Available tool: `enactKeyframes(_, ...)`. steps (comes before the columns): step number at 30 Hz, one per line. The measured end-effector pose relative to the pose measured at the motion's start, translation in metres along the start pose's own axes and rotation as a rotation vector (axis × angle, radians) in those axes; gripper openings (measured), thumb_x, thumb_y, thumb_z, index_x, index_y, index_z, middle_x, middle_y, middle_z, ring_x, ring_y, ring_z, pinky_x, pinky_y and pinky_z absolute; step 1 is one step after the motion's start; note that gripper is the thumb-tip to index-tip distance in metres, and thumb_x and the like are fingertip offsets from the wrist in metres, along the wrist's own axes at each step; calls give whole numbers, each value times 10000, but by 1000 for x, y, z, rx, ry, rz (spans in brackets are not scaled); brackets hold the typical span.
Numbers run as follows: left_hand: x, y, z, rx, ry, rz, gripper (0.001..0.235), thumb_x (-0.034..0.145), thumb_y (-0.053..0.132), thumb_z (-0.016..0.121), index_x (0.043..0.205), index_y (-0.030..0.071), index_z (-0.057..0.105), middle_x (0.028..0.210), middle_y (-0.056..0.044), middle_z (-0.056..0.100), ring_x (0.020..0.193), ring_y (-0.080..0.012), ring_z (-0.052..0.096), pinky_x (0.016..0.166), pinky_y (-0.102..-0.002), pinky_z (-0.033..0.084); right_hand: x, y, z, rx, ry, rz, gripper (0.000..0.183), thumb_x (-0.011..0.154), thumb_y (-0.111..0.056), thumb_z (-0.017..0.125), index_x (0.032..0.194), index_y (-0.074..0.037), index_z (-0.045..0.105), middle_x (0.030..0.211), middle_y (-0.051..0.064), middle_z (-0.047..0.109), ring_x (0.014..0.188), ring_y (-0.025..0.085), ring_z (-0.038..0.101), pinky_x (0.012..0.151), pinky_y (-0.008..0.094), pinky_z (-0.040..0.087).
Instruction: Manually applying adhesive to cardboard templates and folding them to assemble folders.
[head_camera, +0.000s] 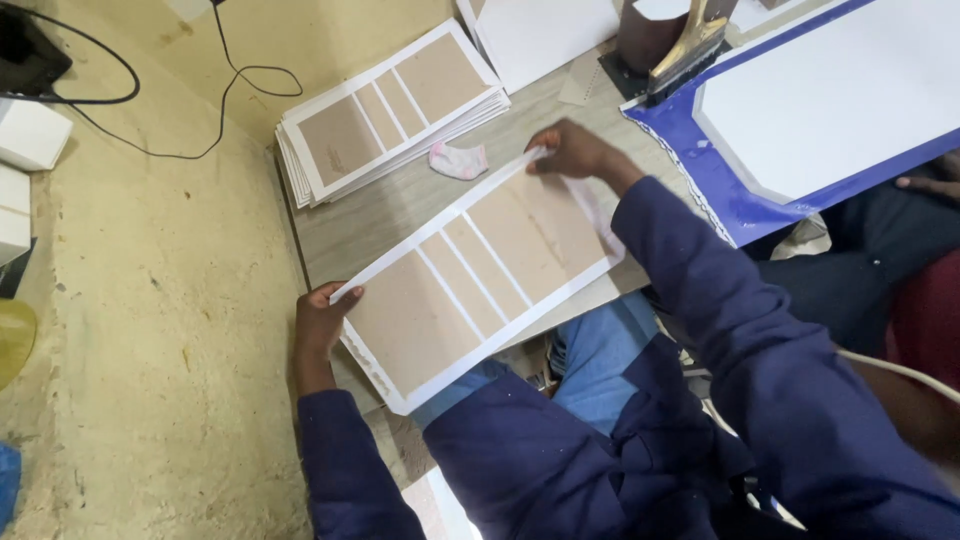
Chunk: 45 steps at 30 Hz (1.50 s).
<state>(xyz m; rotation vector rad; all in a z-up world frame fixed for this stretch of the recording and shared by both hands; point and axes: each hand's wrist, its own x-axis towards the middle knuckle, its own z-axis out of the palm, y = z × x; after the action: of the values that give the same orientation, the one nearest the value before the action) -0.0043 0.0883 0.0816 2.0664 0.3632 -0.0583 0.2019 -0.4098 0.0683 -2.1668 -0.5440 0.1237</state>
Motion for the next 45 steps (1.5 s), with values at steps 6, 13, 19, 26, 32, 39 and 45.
enactKeyframes(6,87,-48,15,86,-62,-15,282,933,268,905,1159,112,847,1158,-157,796,1121,-296,691,992,-431,483,9,39,59,-122,1,238,246,929,-255,864,1172,-221,840,1200,146,794,1203,450,709,1021,579,550)
enactKeyframes(13,45,53,9,434,-63,24,237,961,243,840,1157,111,843,1255,-139,751,1223,-373,708,1035,-489,532,20,-1,65,-675,-112,128,332,927,-223,827,1259,-238,836,1206,113,772,1188,336,693,1067,512,555)
enactKeyframes(19,84,8,28,576,-95,66,175,944,180,779,1101,137,843,1065,-102,773,1054,-326,749,937,-451,555,31,-55,113,-628,-247,-19,389,996,-395,746,1343,-222,775,1292,107,755,1289,319,667,1189,499,432)
enactKeyframes(26,91,-2,40,615,-92,93,209,939,145,741,1130,149,826,1055,-110,764,1065,-338,744,939,-465,554,35,-84,163,-633,-249,-146,735,874,-632,819,1435,-171,700,1325,132,714,1311,317,625,1188,489,433)
enactKeyframes(32,81,42,85,586,-130,223,232,959,222,766,1166,128,815,1074,-108,742,1103,-337,729,983,-466,535,33,-84,176,-714,-195,-175,691,866,-541,828,1400,-127,688,1259,117,682,1283,296,588,1180,479,441)
enactKeyframes(39,109,27,150,576,-85,424,153,946,240,802,1080,168,811,1008,-80,712,1072,-332,704,1066,-482,464,25,-86,179,-823,-157,-241,560,895,-545,769,1262,-124,724,1202,87,663,1260,264,585,1158,462,465)
enactKeyframes(45,93,8,168,747,122,647,36,946,129,773,914,142,784,852,-75,676,936,-288,712,1138,-455,406,18,-65,203,-849,-111,-257,426,960,-512,720,1143,-127,738,1110,64,667,1154,237,626,1058,426,507)
